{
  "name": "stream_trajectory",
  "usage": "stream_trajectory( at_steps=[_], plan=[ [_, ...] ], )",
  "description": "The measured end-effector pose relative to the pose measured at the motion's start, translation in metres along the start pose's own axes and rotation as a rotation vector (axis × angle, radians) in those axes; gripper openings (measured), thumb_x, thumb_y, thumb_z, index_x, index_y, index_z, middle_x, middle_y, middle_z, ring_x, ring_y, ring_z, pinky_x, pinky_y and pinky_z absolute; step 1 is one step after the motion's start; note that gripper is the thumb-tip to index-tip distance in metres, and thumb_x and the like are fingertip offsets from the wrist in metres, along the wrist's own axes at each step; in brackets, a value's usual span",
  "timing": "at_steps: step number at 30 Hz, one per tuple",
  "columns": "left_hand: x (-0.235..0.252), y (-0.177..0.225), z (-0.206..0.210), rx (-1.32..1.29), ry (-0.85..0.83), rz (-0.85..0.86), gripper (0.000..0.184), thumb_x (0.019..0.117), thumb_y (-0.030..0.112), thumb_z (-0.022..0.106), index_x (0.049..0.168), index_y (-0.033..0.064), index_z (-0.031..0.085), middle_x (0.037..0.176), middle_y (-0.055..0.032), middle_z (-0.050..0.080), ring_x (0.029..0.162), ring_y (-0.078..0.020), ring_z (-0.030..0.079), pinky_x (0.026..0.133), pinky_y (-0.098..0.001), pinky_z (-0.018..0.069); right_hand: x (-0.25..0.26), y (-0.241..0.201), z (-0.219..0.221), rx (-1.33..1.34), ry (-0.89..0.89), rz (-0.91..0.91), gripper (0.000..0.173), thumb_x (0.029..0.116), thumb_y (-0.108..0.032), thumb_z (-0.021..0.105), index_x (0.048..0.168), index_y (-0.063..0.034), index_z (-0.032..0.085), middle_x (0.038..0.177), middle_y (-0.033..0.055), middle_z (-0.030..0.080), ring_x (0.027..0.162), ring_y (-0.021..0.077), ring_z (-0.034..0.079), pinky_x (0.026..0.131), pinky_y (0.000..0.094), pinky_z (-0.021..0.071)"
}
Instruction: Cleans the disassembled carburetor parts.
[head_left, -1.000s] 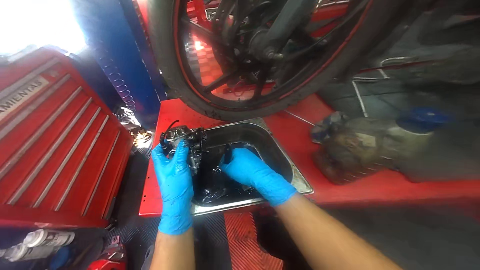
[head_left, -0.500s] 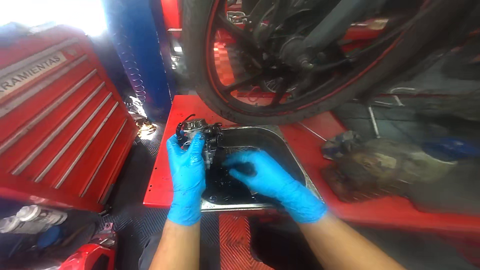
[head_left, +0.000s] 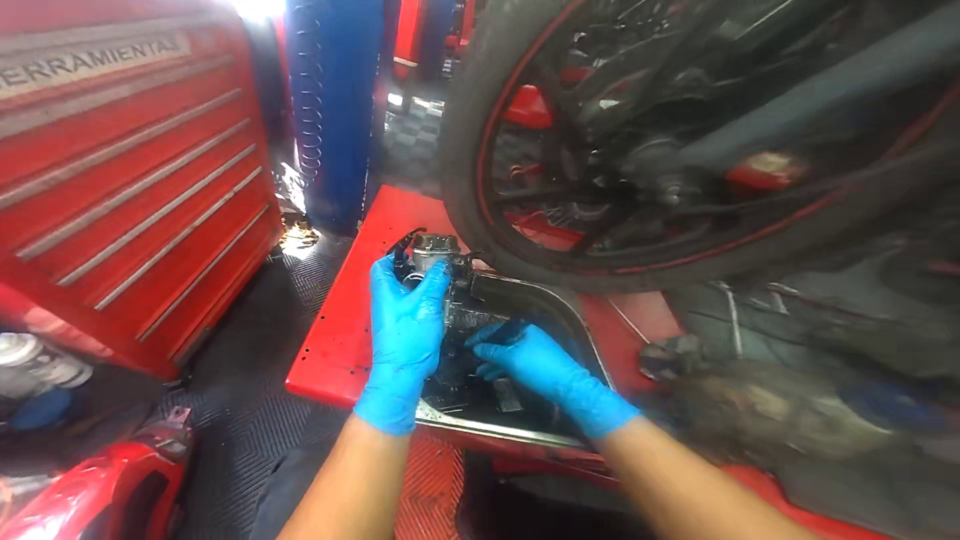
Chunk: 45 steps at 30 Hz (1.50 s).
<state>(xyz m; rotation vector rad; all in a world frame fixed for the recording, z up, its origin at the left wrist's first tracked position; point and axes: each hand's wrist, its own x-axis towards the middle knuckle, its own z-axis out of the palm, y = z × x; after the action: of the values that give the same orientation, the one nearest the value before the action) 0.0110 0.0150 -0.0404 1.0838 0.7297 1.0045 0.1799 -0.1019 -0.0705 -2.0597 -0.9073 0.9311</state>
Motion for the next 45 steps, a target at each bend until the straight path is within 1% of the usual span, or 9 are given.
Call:
stream_trajectory(
  at_steps=[7, 16, 21, 26, 29, 32, 35, 39, 45],
  plan=[
    [0.002, 0.001, -0.002, 0.02, -0.007, -0.045, 0.054, 0.0927, 0.032, 0.075, 0.138, 0.0169, 0.049, 0.118, -0.0074, 0.066, 0.098, -0.0179, 0.067, 0.08, -0.0391, 0.0585, 0.034, 0.003, -0.006, 0.171, 0.188, 0.177, 0.012, 0.0983, -0.012, 0.068, 0.102, -0.0006, 0.071, 0.08, 0.0154, 0.073, 0.063, 0.0246, 0.073, 0.061, 0.0389, 0.0639],
    [0.001, 0.003, -0.008, 0.012, -0.007, -0.05, 0.055, 0.0923, 0.035, 0.075, 0.138, 0.0193, 0.05, 0.117, -0.0063, 0.067, 0.097, -0.018, 0.068, 0.078, -0.0393, 0.0589, 0.025, -0.01, 0.002, -0.331, 0.31, -0.215, 0.006, 0.0925, -0.027, 0.074, 0.092, -0.0219, 0.078, 0.076, -0.0044, 0.075, 0.065, 0.0118, 0.072, 0.065, 0.0403, 0.0645],
    [0.003, 0.002, -0.01, -0.015, -0.034, -0.07, 0.054, 0.0938, 0.037, 0.073, 0.138, 0.0178, 0.05, 0.119, -0.0067, 0.066, 0.1, -0.0185, 0.067, 0.081, -0.0412, 0.0589, 0.015, -0.003, 0.0, -0.488, 0.18, -0.349, 0.004, 0.0911, -0.025, 0.076, 0.092, -0.0247, 0.08, 0.081, -0.0079, 0.075, 0.072, 0.0065, 0.07, 0.07, 0.0386, 0.0607],
    [0.016, -0.007, -0.01, -0.266, -0.102, -0.214, 0.042, 0.1009, 0.033, 0.062, 0.137, 0.0135, 0.056, 0.118, -0.0094, 0.069, 0.103, -0.0216, 0.069, 0.087, -0.045, 0.0589, -0.006, 0.009, -0.014, -0.449, 0.152, -0.323, 0.007, 0.0916, -0.023, 0.077, 0.097, -0.0254, 0.081, 0.086, -0.009, 0.076, 0.077, 0.0046, 0.071, 0.074, 0.0356, 0.0618],
    [0.018, -0.009, -0.004, -0.42, -0.108, -0.306, 0.031, 0.0989, 0.019, 0.062, 0.129, 0.0112, 0.059, 0.109, -0.0111, 0.069, 0.095, -0.023, 0.068, 0.08, -0.0446, 0.0587, -0.037, 0.007, -0.027, -0.23, 0.332, -0.414, 0.012, 0.091, -0.019, 0.076, 0.101, -0.0228, 0.081, 0.093, -0.0077, 0.078, 0.081, 0.0073, 0.073, 0.076, 0.0333, 0.0648],
    [0.011, -0.012, 0.001, -0.371, -0.113, -0.307, 0.029, 0.0959, 0.014, 0.063, 0.125, 0.0105, 0.058, 0.104, -0.011, 0.068, 0.089, -0.0229, 0.068, 0.073, -0.0431, 0.0584, -0.081, -0.011, -0.024, 0.059, 0.496, -0.606, 0.015, 0.0896, -0.01, 0.074, 0.104, -0.0108, 0.079, 0.094, 0.0045, 0.078, 0.078, 0.0197, 0.074, 0.072, 0.0369, 0.0658],
    [-0.005, -0.013, 0.006, -0.178, -0.122, -0.249, 0.038, 0.0977, 0.023, 0.063, 0.134, 0.0156, 0.056, 0.113, -0.0088, 0.068, 0.096, -0.0213, 0.068, 0.078, -0.0433, 0.058, -0.109, -0.034, -0.01, 0.079, 0.576, -0.782, 0.015, 0.0897, -0.01, 0.075, 0.104, -0.0101, 0.079, 0.098, 0.0032, 0.077, 0.082, 0.0167, 0.074, 0.073, 0.0319, 0.065],
    [-0.005, -0.02, 0.028, -0.237, -0.055, -0.173, 0.038, 0.0973, 0.013, 0.067, 0.132, 0.0076, 0.053, 0.112, -0.0123, 0.068, 0.096, -0.0221, 0.069, 0.081, -0.0426, 0.0608, -0.086, -0.051, 0.012, 0.012, 0.621, -0.934, 0.015, 0.0902, -0.002, 0.073, 0.105, -0.0049, 0.078, 0.1, 0.003, 0.077, 0.085, 0.0115, 0.073, 0.075, 0.0289, 0.0652],
    [-0.001, -0.019, 0.025, -0.153, 0.017, -0.115, 0.04, 0.0976, 0.014, 0.066, 0.135, 0.0101, 0.053, 0.119, -0.0112, 0.065, 0.102, -0.0216, 0.066, 0.085, -0.0439, 0.0583, -0.074, -0.005, 0.009, 0.03, 0.621, -0.87, 0.015, 0.0901, -0.006, 0.073, 0.104, -0.0073, 0.079, 0.101, 0.0017, 0.078, 0.086, 0.0116, 0.074, 0.076, 0.0292, 0.0657]
  ],
)
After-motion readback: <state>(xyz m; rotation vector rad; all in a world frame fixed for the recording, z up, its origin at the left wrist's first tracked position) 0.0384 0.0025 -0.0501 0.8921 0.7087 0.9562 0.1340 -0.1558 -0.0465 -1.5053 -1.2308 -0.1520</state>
